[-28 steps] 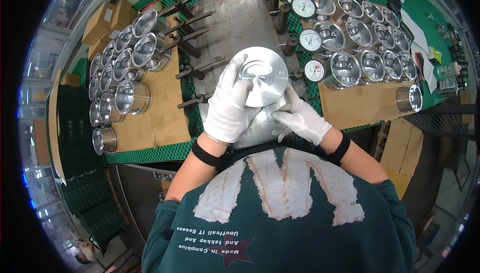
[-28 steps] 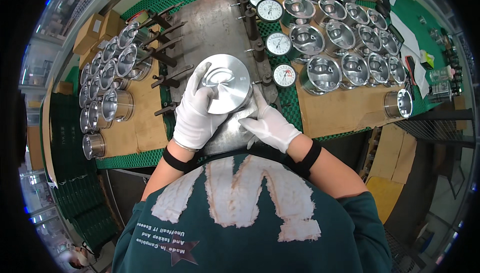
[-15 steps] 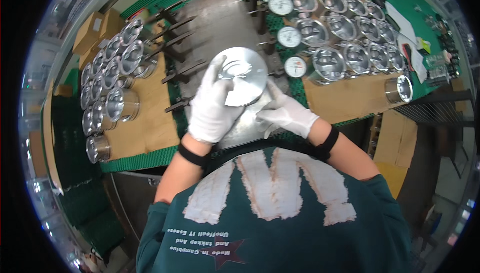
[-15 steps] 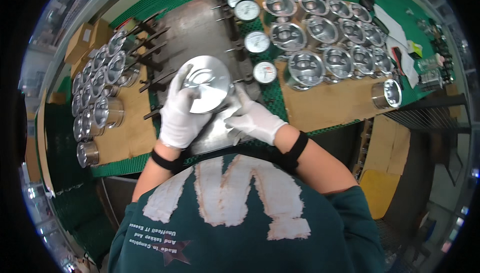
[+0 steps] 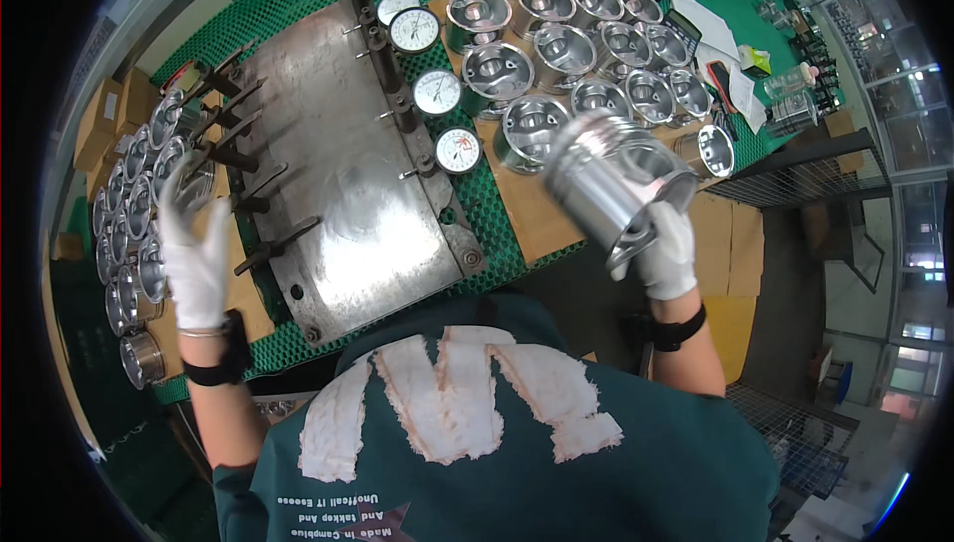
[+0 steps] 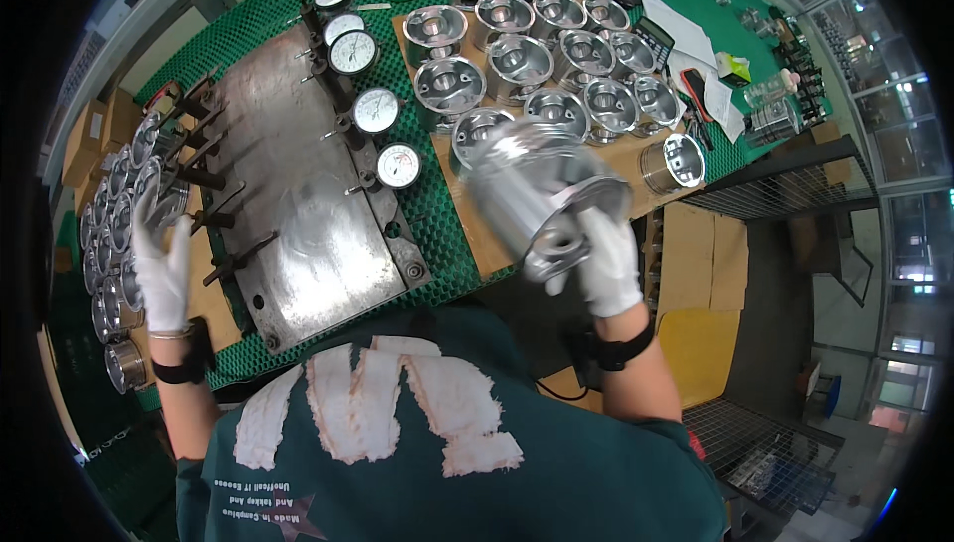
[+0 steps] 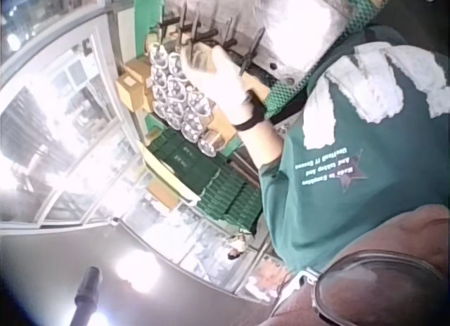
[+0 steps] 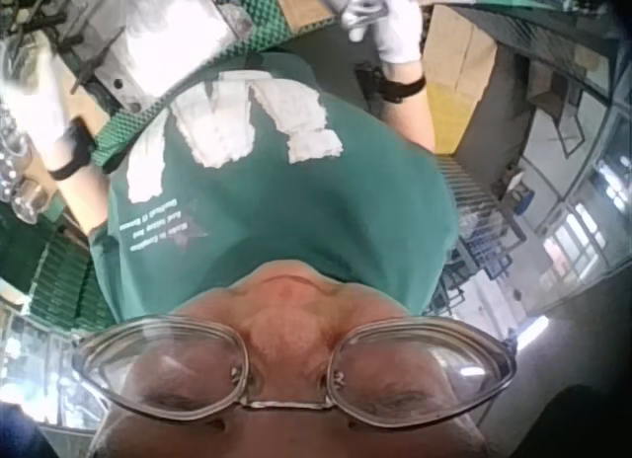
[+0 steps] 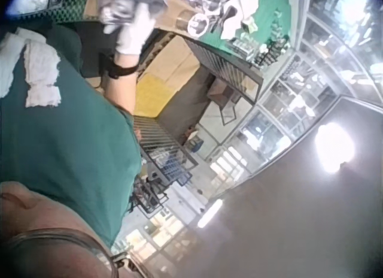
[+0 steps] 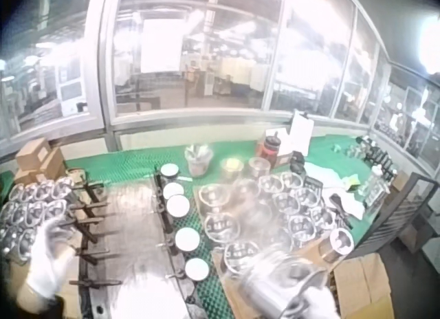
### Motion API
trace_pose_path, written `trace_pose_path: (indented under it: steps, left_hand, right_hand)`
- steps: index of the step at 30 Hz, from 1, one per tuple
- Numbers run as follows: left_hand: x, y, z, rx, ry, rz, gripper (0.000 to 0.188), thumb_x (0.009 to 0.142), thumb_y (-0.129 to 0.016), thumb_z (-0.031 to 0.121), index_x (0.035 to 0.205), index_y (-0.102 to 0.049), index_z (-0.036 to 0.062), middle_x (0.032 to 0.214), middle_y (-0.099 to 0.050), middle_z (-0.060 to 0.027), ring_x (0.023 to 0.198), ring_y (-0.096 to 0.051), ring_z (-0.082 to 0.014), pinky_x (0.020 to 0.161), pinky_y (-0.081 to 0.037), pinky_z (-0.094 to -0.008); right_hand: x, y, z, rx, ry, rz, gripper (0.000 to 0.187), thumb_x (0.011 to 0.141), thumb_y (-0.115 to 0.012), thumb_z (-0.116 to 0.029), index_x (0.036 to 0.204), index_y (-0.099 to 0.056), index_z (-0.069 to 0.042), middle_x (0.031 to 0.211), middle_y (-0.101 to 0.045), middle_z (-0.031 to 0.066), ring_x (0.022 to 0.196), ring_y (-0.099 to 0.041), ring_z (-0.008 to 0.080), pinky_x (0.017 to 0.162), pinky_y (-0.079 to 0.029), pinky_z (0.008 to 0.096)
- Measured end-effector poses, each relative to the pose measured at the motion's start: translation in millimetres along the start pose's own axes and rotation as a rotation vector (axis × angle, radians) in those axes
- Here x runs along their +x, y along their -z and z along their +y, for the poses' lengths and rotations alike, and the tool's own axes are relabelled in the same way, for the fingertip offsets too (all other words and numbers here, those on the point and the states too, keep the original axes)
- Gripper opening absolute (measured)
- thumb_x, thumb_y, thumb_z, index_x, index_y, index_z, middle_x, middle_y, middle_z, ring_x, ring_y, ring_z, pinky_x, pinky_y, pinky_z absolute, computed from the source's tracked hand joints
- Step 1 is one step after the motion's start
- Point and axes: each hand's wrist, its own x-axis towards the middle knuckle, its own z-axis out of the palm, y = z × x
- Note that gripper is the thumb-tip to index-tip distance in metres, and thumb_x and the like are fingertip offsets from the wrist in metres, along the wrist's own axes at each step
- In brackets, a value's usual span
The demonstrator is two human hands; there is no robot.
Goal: The recorder takes pistons from a bin, places them on a measurement jig with multiple dial indicators to check dimensions, and sorts them into groups on a table.
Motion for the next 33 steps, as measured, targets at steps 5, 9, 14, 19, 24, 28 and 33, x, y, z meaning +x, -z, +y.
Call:
trace_pose_path:
  steps: [5,9,14,19,24,28,33]
  left_hand:
    - [-40,133,-164,0.954,0.199,-0.010,0.063,0.092,-0.068,0.036,0.135,-0.048,-0.0052,0.116,-0.063,-0.0311,0.110,-0.061,-0.0450,0.093,-0.050,-0.0465]
    - [-41,144,-184,1.199,0.480,-0.442,0.059,0.094,-0.063,0.040,0.130,-0.055,-0.0056,0.118,-0.064,-0.0298,0.111,-0.061,-0.0429,0.095,-0.049,-0.0465]
    - [-25,125,-165,1.324,0.452,-0.521,0.054,0.094,-0.060,0.045,0.120,-0.062,-0.0021,0.101,-0.069,-0.0258,0.096,-0.066,-0.0421,0.086,-0.052,-0.0480]
    - [-54,140,-172,1.228,0.470,-0.343,0.054,0.096,-0.055,0.045,0.122,-0.062,-0.0022,0.111,-0.066,-0.0300,0.103,-0.064,-0.0442,0.091,-0.051,-0.0474]
    - [-90,159,-129,0.173,0.710,-0.134,0.041,0.101,-0.053,0.028,0.124,-0.062,-0.0051,0.113,-0.070,-0.0195,0.106,-0.065,-0.0285,0.096,-0.048,-0.0365]
    - [-82,103,0,-0.296,0.743,-0.022,0.028,0.100,-0.053,0.026,0.107,-0.065,0.0017,0.079,-0.061,0.0009,0.056,-0.052,-0.0042,0.050,-0.037,-0.0195]
    - [-78,51,76,-0.026,0.158,-0.344,0.028,0.101,-0.046,0.015,0.118,-0.057,-0.0047,0.095,-0.067,-0.0105,0.071,-0.067,-0.0149,0.064,-0.055,-0.0250]
  right_hand:
    - [53,76,9,-0.317,-0.146,0.200,0.033,0.099,-0.049,-0.029,0.111,-0.056,0.001,0.079,-0.067,0.0145,0.046,-0.061,0.0219,0.030,-0.047,0.0295]
    - [104,125,50,-0.332,-0.340,0.299,0.032,0.098,-0.050,-0.028,0.116,-0.054,-0.002,0.078,-0.067,0.0133,0.049,-0.064,0.0228,0.034,-0.052,0.0340]
    - [137,158,96,-0.249,-0.331,0.578,0.036,0.101,-0.047,-0.033,0.122,-0.050,-0.003,0.075,-0.067,0.0146,0.047,-0.063,0.0260,0.040,-0.056,0.0386]
    - [106,135,130,-0.558,0.182,0.638,0.062,0.102,-0.053,-0.027,0.152,-0.026,-0.004,0.123,-0.055,0.0253,0.104,-0.063,0.0229,0.082,-0.058,0.0330]
    - [42,-3,78,-0.056,0.119,0.149,0.066,0.099,-0.055,-0.005,0.154,-0.019,-0.004,0.129,-0.049,0.0200,0.093,-0.063,0.0193,0.081,-0.057,0.0333]
    - [15,-103,33,-0.160,-0.015,-0.607,0.065,0.098,-0.059,-0.010,0.153,-0.025,-0.004,0.131,-0.052,0.0213,0.094,-0.065,0.0195,0.084,-0.055,0.0314]
    - [-33,-209,-10,-0.519,0.525,-1.140,0.115,0.073,-0.083,-0.025,0.158,-0.009,0.000,0.144,-0.046,0.0224,0.131,-0.050,0.0313,0.113,-0.035,0.0423]
